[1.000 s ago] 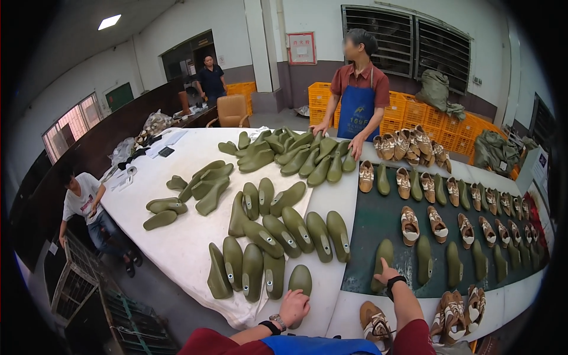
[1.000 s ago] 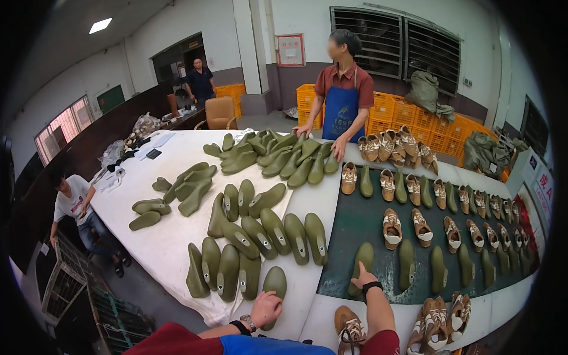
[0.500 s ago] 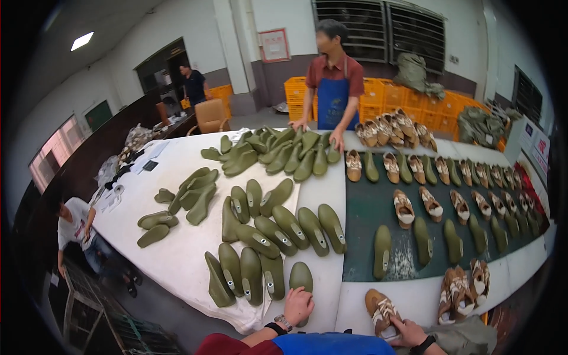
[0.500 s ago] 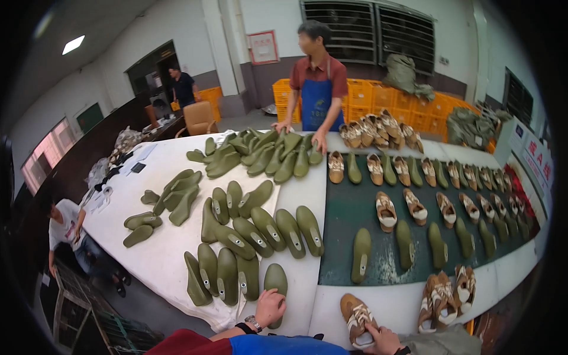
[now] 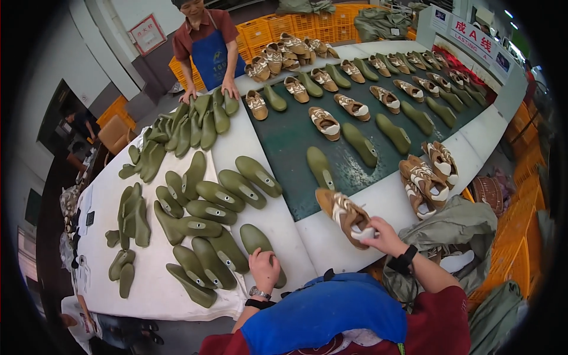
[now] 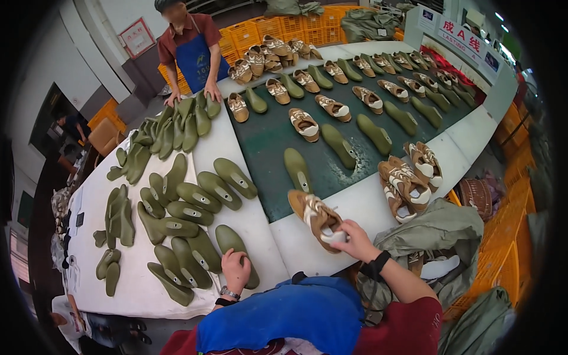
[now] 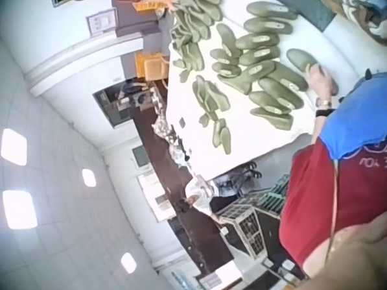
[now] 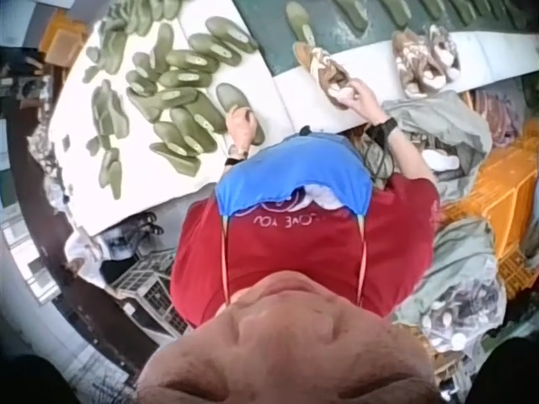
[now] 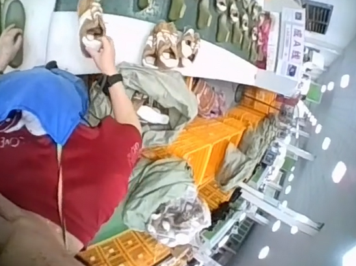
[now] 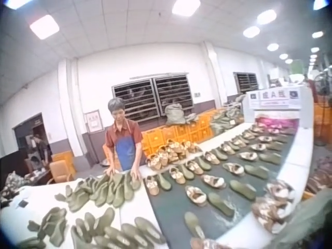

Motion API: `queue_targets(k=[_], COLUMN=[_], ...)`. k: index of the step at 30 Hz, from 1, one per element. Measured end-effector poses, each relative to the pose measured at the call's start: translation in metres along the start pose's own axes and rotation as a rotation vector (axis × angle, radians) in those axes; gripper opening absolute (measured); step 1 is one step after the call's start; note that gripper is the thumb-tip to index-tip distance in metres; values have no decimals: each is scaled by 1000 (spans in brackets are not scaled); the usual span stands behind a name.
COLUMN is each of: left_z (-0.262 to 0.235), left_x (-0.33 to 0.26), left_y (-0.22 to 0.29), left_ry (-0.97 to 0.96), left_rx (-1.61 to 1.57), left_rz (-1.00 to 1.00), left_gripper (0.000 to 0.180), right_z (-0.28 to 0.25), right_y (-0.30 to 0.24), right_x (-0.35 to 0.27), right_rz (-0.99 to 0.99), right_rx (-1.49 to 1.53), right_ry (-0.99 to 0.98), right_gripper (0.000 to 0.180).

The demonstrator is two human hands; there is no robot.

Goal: The recorder is sorting various shoe components, including green shoe lasts and brown/white shoe uppers, at a factory workstation.

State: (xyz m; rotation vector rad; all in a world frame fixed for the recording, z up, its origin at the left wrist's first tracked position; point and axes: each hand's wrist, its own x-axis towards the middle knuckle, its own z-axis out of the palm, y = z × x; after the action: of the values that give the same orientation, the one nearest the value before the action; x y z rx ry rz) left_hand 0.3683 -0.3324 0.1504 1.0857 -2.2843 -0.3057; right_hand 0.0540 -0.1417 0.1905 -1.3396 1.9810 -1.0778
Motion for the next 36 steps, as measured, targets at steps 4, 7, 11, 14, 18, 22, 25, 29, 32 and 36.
queue_targets(k=[4,7,11,14,18,22,25,29,32,36], left_z=[2,-1,-2,-3,-6,-3,-2,-2,0,0], left_x=[-8,-6,-1,0,0,-2,3,4,7,7], left_y=[-7,-3,-3,-2,3,5,6,2,-1,-1], left_ry=[-60,-63,-67,-82,-62,-66,-71,-82,-86,-93], left_rx=[-11,-11,-18,-19,-24,3,-18,-5,9,-1], left_rz=[-90,-102,-106,-131,-164,-198,-203,-201,-191,-170], left_gripper=[8,8,8,7,11,10,10,10,10,11], right_z=[-10,-1,34,60,98,125,115,68,55,75], right_y=[-60,-71,-66,-63,-54,-35,-18,-17,13,50], right_x=[48,95,179,255,349,384,380,318,267,240], right_rz=[-144,-282,-236,-182,-57,28,-12,-83,180,173], right_rx=[-110,-298,-374,-344,-450,-523,-549,-801,-840,-690], right_ry=[161,131,28,-7,12,-45,8,14,-177,-88], right_gripper=[38,39,36,35,39,46,40,32,59,72])
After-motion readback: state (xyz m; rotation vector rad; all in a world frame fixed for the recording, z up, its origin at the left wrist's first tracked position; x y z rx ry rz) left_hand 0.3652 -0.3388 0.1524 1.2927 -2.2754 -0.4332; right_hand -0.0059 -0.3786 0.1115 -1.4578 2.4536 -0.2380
